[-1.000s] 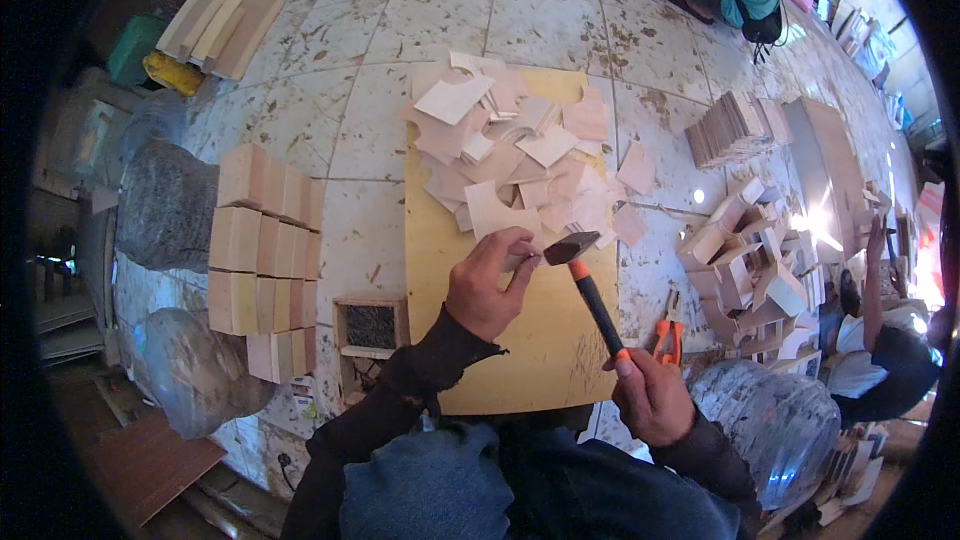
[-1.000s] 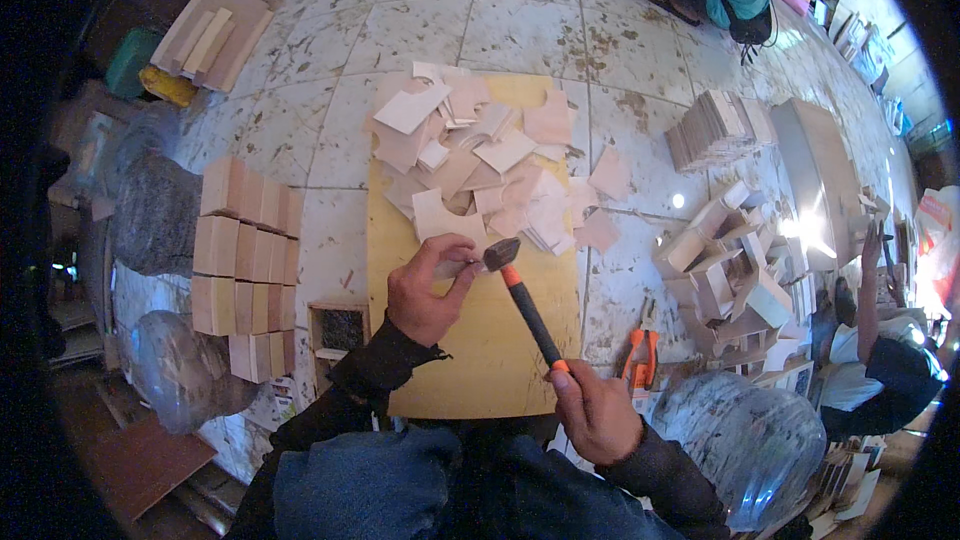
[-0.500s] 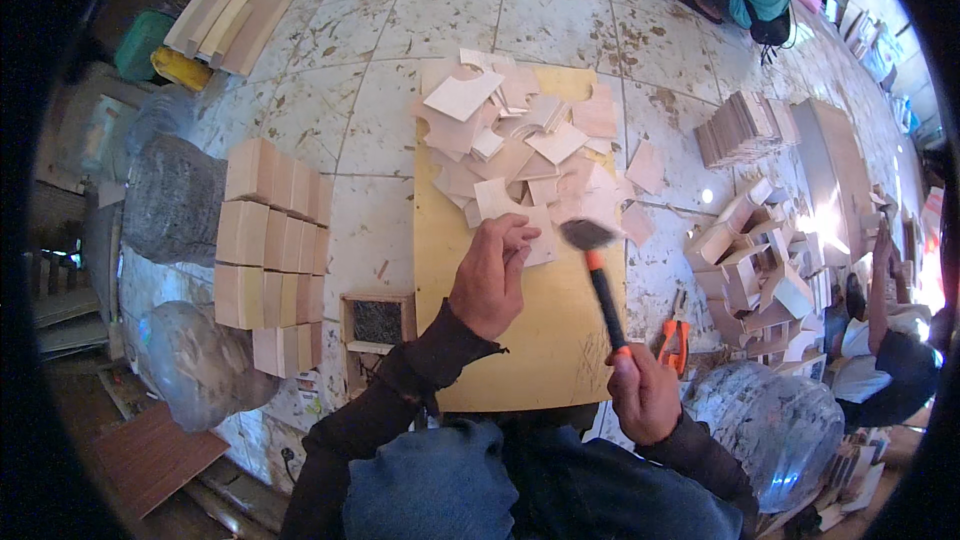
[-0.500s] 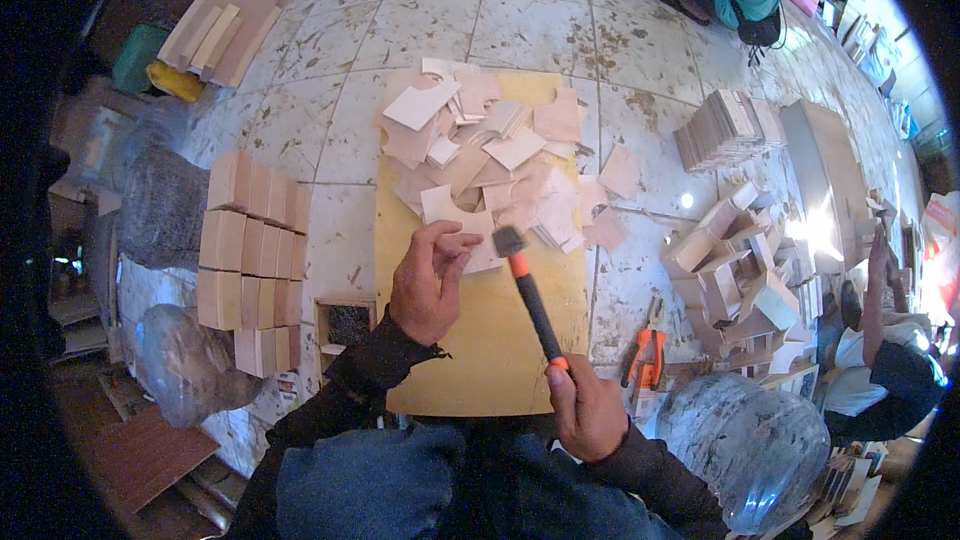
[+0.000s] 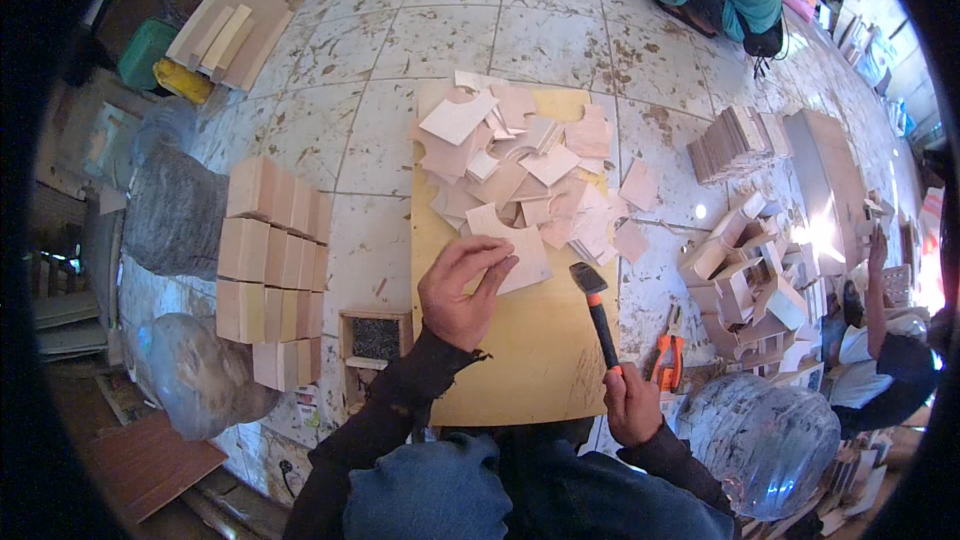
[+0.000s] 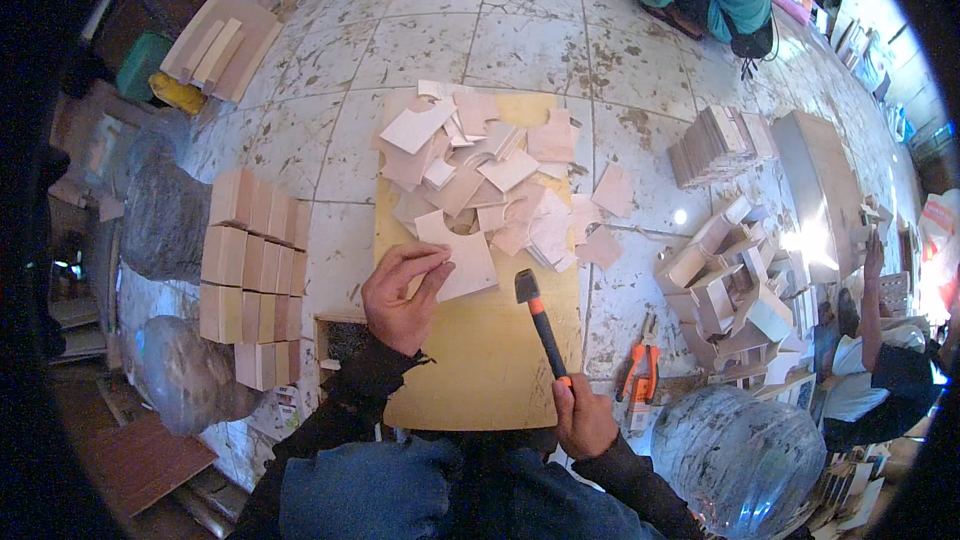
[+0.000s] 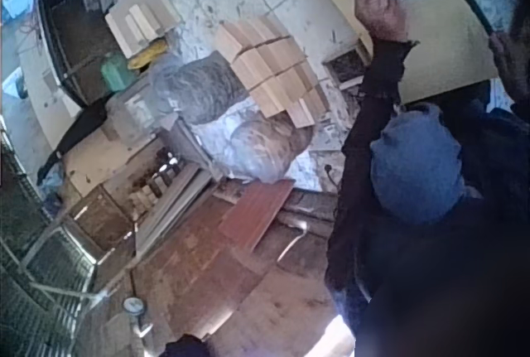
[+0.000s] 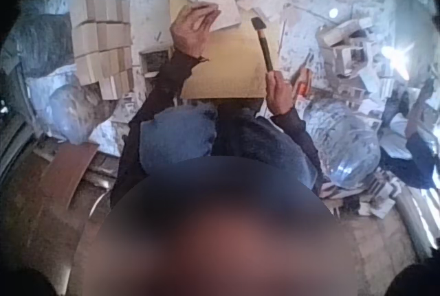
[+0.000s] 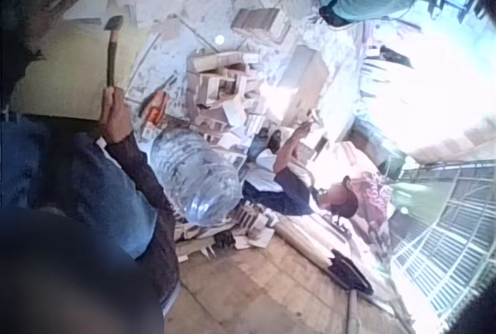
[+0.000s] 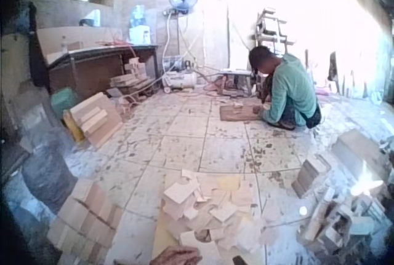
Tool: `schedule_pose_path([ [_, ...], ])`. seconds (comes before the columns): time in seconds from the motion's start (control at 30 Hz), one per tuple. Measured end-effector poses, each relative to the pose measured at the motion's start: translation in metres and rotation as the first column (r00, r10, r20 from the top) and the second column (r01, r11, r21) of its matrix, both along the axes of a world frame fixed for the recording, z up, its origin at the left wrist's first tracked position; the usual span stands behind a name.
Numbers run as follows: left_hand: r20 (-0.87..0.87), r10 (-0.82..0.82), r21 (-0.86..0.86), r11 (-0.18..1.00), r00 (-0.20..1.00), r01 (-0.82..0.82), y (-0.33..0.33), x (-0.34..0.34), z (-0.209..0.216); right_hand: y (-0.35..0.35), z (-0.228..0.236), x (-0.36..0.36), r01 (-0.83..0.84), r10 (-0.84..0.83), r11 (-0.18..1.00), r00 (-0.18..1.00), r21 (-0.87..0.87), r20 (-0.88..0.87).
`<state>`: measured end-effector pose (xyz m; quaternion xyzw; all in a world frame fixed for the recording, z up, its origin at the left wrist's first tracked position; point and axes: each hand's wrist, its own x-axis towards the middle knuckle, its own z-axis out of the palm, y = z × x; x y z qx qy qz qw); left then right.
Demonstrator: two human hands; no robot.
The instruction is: The person repeatedly picks up small wooden pieces with a circular cutout and taps them with a hammer on a workbench. The person then places the pieces into a nearby pile. The task continues in a repetitive cycle throughout the clip.
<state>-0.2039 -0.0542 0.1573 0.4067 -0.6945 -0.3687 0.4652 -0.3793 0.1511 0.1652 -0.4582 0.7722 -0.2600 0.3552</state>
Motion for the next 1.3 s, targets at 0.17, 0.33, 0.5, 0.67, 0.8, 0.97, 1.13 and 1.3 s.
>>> schedule_pose_path([
  [0.17,0.271,0.019,-0.241,0.969,0.962,0.048,0.011,0.002,-0.002,-0.002,0.016,-0.004,-0.024,0.028,0.997,0.998,-0.077,0.052],
  [0.33,0.28,-0.023,-0.223,0.971,0.96,0.089,0.013,-0.004,-0.012,-0.01,0.026,-0.006,-0.116,0.125,0.99,0.985,-0.08,0.116],
  [0.5,0.234,0.01,-0.162,0.986,0.972,0.029,0.018,-0.002,-0.021,-0.021,0.038,-0.004,-0.187,0.19,0.981,0.98,-0.045,0.066],
  [0.67,0.204,0.004,-0.106,0.994,0.979,0.018,0.019,0.0,-0.026,-0.023,0.05,-0.006,-0.258,0.264,0.964,0.959,-0.067,0.105],
  [0.8,0.203,0.027,-0.122,0.993,0.979,-0.002,0.022,0.0,-0.028,-0.024,0.05,-0.01,-0.191,0.186,0.98,0.978,0.053,0.094],
  [0.97,0.195,0.059,-0.133,0.991,0.979,-0.033,0.024,0.002,-0.038,-0.028,0.061,-0.011,-0.165,0.166,0.986,0.986,0.017,-0.011],
  [1.13,0.167,-0.042,-0.147,0.987,0.985,0.067,0.024,0.008,-0.053,-0.017,0.099,-0.016,0.032,0.059,0.972,0.926,-0.233,0.372],
  [1.3,0.241,-0.072,-0.151,0.982,0.968,0.111,0.024,0.012,-0.054,-0.027,0.083,-0.009,0.023,0.246,0.829,0.882,-0.558,0.403],
])
